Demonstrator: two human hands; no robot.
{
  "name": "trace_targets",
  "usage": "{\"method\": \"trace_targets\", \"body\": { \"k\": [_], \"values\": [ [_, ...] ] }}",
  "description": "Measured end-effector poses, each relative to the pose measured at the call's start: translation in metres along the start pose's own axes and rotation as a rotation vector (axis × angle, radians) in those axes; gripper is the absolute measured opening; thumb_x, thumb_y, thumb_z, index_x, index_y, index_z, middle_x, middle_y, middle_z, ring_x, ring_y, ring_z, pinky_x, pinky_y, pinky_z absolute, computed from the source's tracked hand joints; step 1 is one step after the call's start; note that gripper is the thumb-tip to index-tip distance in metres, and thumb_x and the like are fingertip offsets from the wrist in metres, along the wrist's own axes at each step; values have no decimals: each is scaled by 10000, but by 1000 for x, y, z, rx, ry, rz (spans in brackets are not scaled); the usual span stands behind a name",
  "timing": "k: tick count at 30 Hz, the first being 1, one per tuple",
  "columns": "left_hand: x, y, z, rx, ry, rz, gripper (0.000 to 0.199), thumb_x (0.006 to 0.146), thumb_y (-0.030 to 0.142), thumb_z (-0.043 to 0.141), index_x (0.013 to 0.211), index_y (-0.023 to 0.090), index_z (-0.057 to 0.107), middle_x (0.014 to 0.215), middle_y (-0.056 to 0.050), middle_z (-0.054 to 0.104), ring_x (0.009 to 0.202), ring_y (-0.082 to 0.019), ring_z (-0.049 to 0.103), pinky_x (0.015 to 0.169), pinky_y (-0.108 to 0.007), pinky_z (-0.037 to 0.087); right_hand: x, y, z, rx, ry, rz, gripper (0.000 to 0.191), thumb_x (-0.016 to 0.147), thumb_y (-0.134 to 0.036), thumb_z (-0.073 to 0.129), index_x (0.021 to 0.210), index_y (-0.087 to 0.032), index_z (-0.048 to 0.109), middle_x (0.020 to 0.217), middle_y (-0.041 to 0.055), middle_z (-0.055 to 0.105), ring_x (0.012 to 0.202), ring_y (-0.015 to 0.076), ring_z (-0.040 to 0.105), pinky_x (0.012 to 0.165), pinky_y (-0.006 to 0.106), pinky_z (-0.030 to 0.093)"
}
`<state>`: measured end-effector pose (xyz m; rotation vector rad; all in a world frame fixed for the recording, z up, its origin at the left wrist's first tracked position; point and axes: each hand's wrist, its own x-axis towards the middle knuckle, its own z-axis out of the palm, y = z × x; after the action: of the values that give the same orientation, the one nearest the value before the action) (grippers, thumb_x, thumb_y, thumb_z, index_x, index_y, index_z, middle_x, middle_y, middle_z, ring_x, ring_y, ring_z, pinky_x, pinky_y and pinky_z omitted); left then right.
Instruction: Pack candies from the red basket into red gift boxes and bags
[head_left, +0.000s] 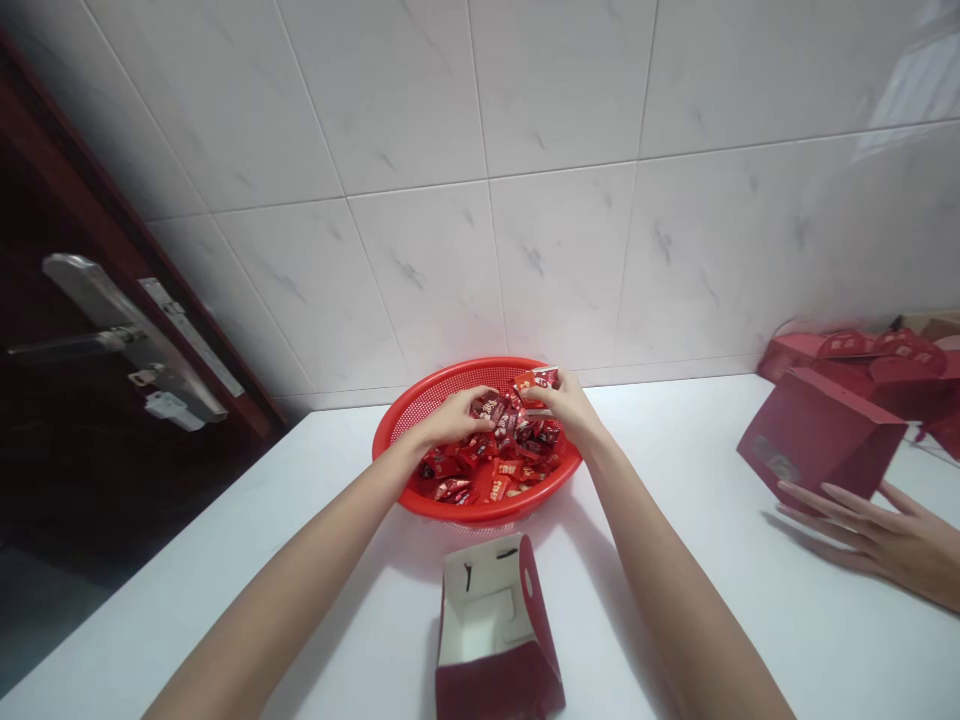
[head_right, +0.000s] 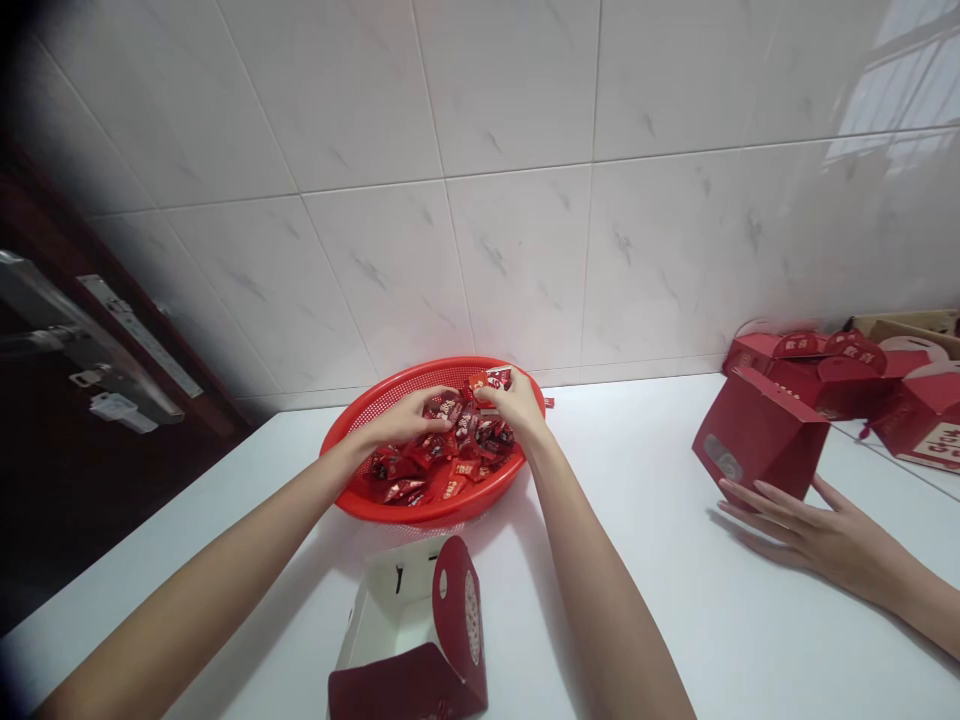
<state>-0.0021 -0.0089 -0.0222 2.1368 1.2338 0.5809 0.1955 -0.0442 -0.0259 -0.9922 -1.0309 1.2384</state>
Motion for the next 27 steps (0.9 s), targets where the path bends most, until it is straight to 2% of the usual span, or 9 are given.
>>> {"method": "trace_targets", "body": {
  "k": [3,5,8,12,14,16,19,23,27],
  "values": [
    [0,-3,1,31,5,-49,600,717,232,659,1308,150,595,1199,-129,721,1078,-291,688,929,-396,541,-1,-1,0,-5,1,4,238,625,-146,696,820,-207,574,763,-29,686,667,150,665,577,279,596],
    [-1,-2,0,77,30,-45,533,737,225,653,1266,162,631,1150,-118,746,1083,-285,695,929,-380,547,-1,-1,0,-6,1,5,236,627,-145,696,821,-206,575,771,-25,692,669,150,665,580,279,597],
    [-2,2,-2,183,84,3,313,765,235,635,1059,179,724,1120,-97,760,1050,-256,702,917,-330,541,0,0,0,-5,-11,1,231,634,-147,696,825,-201,580,777,-20,697,685,152,671,588,278,601],
    [-3,7,-2,275,46,-41,182,740,205,582,828,190,740,882,-47,775,846,-214,708,770,-274,526,3,2,-1,-4,-15,5,237,634,-155,706,830,-204,581,808,-8,716,721,158,683,609,280,606],
    [-5,8,-2,278,-35,-87,170,704,202,565,755,192,727,754,-25,746,741,-200,689,687,-260,499,3,2,-2,-4,-16,7,240,635,-161,712,833,-206,583,806,-10,716,728,160,685,610,281,607],
    [-8,10,-2,265,-168,-137,148,671,215,559,686,194,704,637,-13,698,655,-195,658,624,-260,472,3,2,-2,-3,-12,11,238,636,-161,715,826,-204,579,795,-14,709,726,161,686,607,283,608],
    [-14,17,0,305,-358,-243,101,629,256,601,628,202,686,569,-16,667,593,-199,621,573,-271,443,2,1,-1,-2,1,8,233,635,-154,711,817,-205,574,792,-16,705,719,160,685,600,283,605],
    [-21,27,5,493,-464,-272,159,517,351,757,580,217,700,543,-17,657,530,-186,567,524,-271,397,2,1,-1,1,-3,8,241,626,-147,712,819,-210,581,788,-16,708,716,163,685,599,281,600],
    [-23,28,14,560,-521,-276,218,432,353,813,556,222,693,516,-5,646,450,-154,510,506,-271,405,2,1,-1,5,6,16,244,625,-149,714,811,-214,570,784,-21,702,708,165,682,594,287,601]
  ]
}}
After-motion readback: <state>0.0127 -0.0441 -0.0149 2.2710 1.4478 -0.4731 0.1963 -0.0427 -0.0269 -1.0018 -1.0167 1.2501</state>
